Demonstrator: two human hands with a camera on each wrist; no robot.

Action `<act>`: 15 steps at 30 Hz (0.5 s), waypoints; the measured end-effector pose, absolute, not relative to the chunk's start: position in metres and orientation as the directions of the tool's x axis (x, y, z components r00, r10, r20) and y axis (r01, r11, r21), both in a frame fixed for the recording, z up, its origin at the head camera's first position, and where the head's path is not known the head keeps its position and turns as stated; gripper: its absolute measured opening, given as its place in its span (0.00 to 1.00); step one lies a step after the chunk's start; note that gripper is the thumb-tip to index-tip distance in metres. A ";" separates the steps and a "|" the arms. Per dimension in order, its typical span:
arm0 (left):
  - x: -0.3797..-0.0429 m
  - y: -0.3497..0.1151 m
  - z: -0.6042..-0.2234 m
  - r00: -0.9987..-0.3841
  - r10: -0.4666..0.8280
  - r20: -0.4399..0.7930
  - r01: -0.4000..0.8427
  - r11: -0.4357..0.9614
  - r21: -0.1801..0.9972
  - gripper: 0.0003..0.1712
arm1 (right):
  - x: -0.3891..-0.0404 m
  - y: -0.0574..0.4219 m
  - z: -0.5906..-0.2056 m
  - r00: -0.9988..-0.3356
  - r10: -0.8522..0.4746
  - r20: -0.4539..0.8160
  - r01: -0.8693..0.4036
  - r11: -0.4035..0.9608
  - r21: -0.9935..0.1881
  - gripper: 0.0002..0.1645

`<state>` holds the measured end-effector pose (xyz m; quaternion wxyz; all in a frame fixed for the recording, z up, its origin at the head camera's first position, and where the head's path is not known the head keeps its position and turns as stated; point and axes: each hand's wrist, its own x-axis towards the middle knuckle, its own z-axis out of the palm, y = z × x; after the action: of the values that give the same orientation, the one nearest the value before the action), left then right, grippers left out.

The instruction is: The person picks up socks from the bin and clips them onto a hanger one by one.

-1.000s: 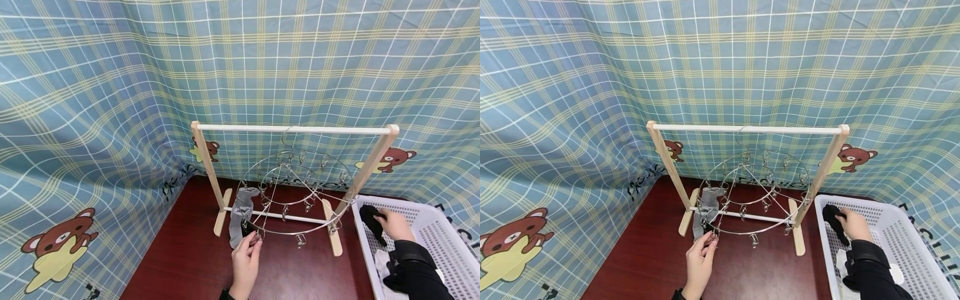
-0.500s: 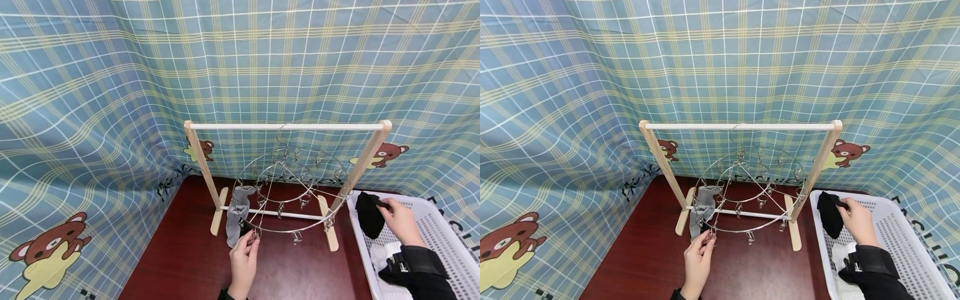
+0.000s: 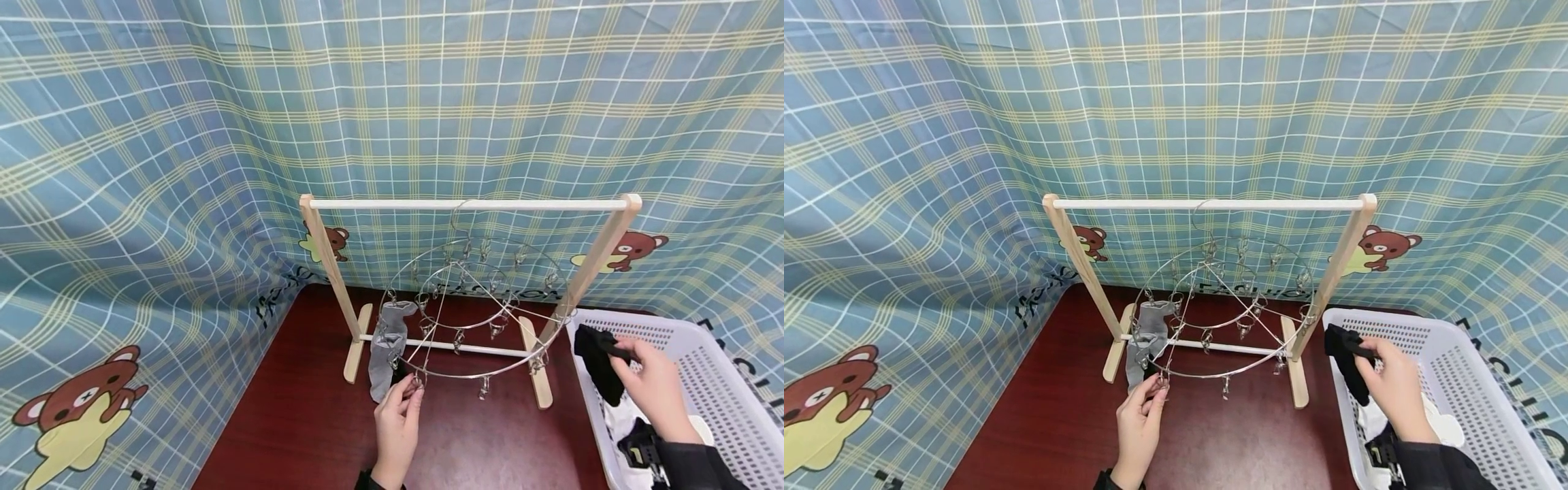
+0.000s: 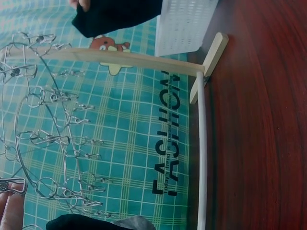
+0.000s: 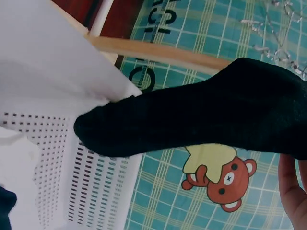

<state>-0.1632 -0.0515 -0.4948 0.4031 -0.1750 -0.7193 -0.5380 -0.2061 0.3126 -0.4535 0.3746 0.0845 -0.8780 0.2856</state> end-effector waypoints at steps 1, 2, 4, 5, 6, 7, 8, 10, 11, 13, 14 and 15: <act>-0.163 -0.051 -0.495 -0.615 -0.182 0.768 0.685 0.360 0.634 0.18 | -0.204 0.311 -0.455 -0.690 0.061 0.721 -0.383 0.815 -0.435 0.09; -0.163 -0.051 -0.495 -0.617 -0.182 0.765 0.683 0.359 0.636 0.18 | -0.201 0.309 -0.457 -0.675 0.056 0.736 -0.402 0.808 -0.430 0.10; -0.163 -0.051 -0.495 -0.621 -0.183 0.762 0.681 0.356 0.641 0.18 | -0.196 0.305 -0.462 -0.654 0.058 0.754 -0.425 0.797 -0.430 0.12; -0.163 -0.051 -0.495 -0.624 -0.184 0.759 0.680 0.351 0.644 0.18 | -0.193 0.303 -0.465 -0.643 0.059 0.763 -0.432 0.795 -0.425 0.13; -0.163 -0.051 -0.495 -0.626 -0.186 0.757 0.678 0.350 0.647 0.18 | -0.191 0.301 -0.468 -0.641 0.064 0.765 -0.435 0.791 -0.431 0.14; -0.163 -0.051 -0.495 -0.629 -0.188 0.754 0.677 0.344 0.651 0.18 | -0.187 0.298 -0.470 -0.644 0.069 0.762 -0.430 0.791 -0.435 0.16; -0.163 -0.051 -0.494 -0.630 -0.189 0.753 0.677 0.340 0.652 0.18 | -0.184 0.295 -0.472 -0.649 0.070 0.758 -0.423 0.794 -0.436 0.19; -0.162 -0.051 -0.494 -0.631 -0.191 0.752 0.681 0.329 0.654 0.18 | -0.179 0.291 -0.476 -0.660 0.057 0.749 -0.422 0.796 -0.433 0.24; -0.162 -0.051 -0.494 -0.632 -0.192 0.751 0.682 0.322 0.656 0.18 | -0.176 0.289 -0.478 -0.666 0.047 0.744 -0.422 0.800 -0.428 0.27; -0.163 -0.051 -0.493 -0.633 -0.193 0.750 0.686 0.308 0.659 0.17 | -0.172 0.285 -0.481 -0.679 0.021 0.734 -0.427 0.802 -0.417 0.31; -0.163 -0.050 -0.493 -0.632 -0.193 0.750 0.688 0.305 0.658 0.17 | -0.170 0.284 -0.482 -0.682 0.009 0.731 -0.437 0.797 -0.417 0.31; -0.163 -0.050 -0.493 -0.632 -0.194 0.750 0.691 0.296 0.659 0.16 | -0.168 0.282 -0.483 -0.685 0.002 0.728 -0.444 0.791 -0.420 0.31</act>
<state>-0.1630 -0.0504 -0.4931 0.3907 -0.1765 -0.7037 -0.5665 -0.1680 0.2820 -0.4830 0.3757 0.1271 -0.8687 0.2968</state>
